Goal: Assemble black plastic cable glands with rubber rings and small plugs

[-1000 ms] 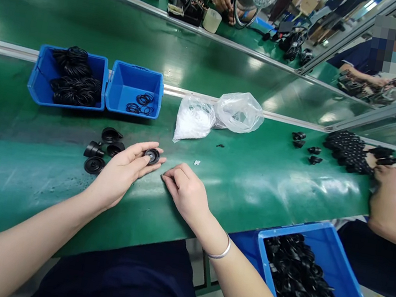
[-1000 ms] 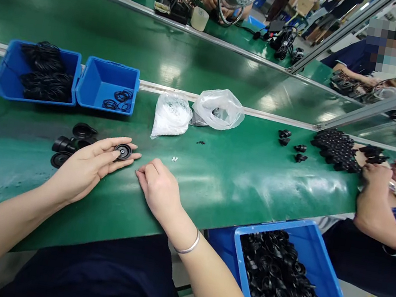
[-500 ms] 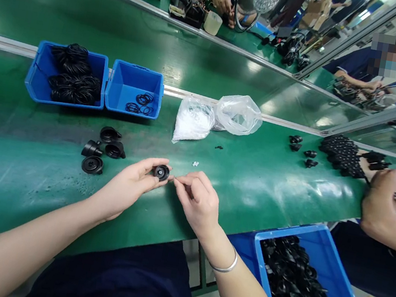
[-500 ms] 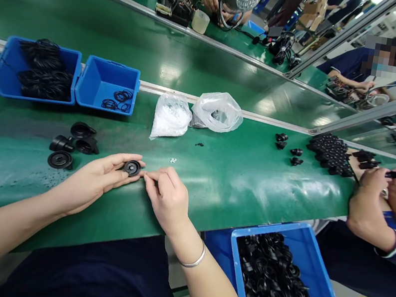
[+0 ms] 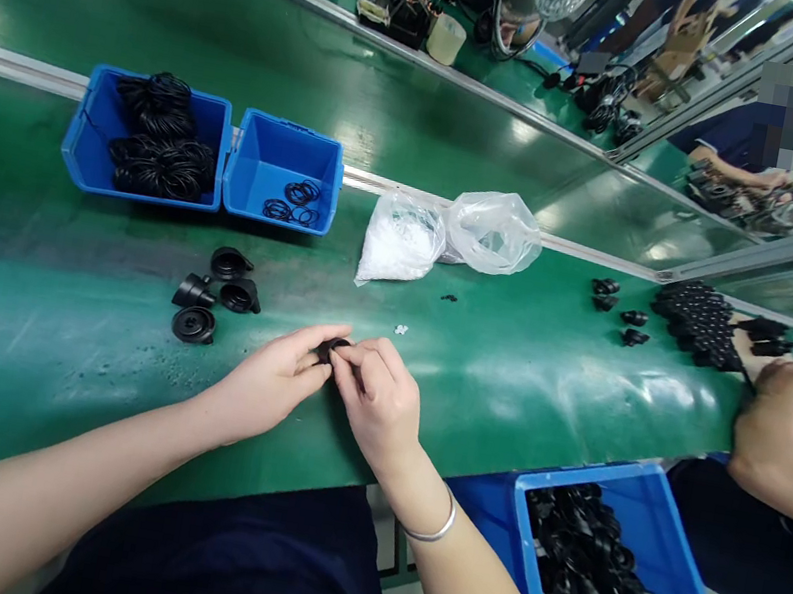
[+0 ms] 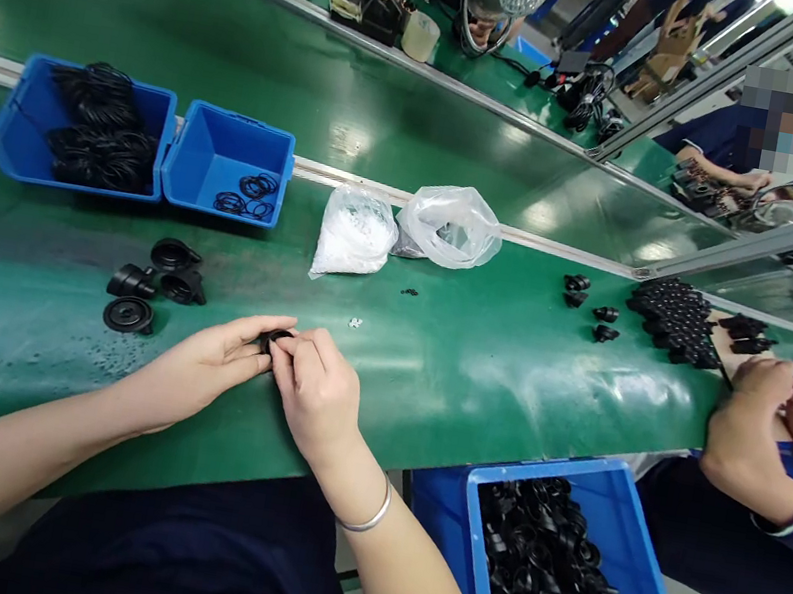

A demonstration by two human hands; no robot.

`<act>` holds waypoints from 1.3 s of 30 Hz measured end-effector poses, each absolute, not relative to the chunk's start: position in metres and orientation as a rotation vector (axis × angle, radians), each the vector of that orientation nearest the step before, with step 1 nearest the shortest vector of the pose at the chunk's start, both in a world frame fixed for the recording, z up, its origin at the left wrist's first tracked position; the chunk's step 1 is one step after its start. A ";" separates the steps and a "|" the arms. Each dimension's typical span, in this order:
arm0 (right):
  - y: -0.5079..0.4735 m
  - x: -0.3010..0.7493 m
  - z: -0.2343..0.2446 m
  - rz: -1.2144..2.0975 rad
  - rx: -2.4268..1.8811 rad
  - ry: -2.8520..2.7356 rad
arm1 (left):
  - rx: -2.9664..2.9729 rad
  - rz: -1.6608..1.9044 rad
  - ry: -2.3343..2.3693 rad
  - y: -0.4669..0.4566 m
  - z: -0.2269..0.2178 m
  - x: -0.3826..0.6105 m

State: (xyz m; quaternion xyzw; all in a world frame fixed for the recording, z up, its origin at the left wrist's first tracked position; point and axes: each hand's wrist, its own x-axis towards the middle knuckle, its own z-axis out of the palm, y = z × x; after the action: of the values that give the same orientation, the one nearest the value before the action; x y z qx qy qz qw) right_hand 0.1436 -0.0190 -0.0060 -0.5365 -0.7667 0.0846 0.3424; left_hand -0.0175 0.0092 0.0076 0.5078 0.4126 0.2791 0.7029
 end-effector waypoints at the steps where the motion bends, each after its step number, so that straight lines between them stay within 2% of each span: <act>1: -0.021 0.144 -0.007 0.223 -1.385 -2.005 | 1.124 0.621 0.918 0.009 0.008 -0.017; 17: -0.044 0.143 -0.017 0.189 -1.369 -2.098 | 1.038 0.666 0.885 0.008 0.005 -0.015; 26: -0.044 0.144 -0.015 0.372 -1.348 -2.048 | 1.087 0.681 0.873 0.008 -0.002 -0.016; 39: -0.050 0.145 -0.015 0.230 -1.364 -1.903 | 0.969 0.707 0.798 0.009 0.014 -0.015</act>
State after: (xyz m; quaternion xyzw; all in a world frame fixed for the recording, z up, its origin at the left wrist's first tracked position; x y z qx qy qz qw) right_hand 0.1449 -0.0501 -0.0149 -0.5354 -0.7467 0.0904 0.3842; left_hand -0.0154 0.0089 0.0141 0.4435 0.3652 0.3236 0.7518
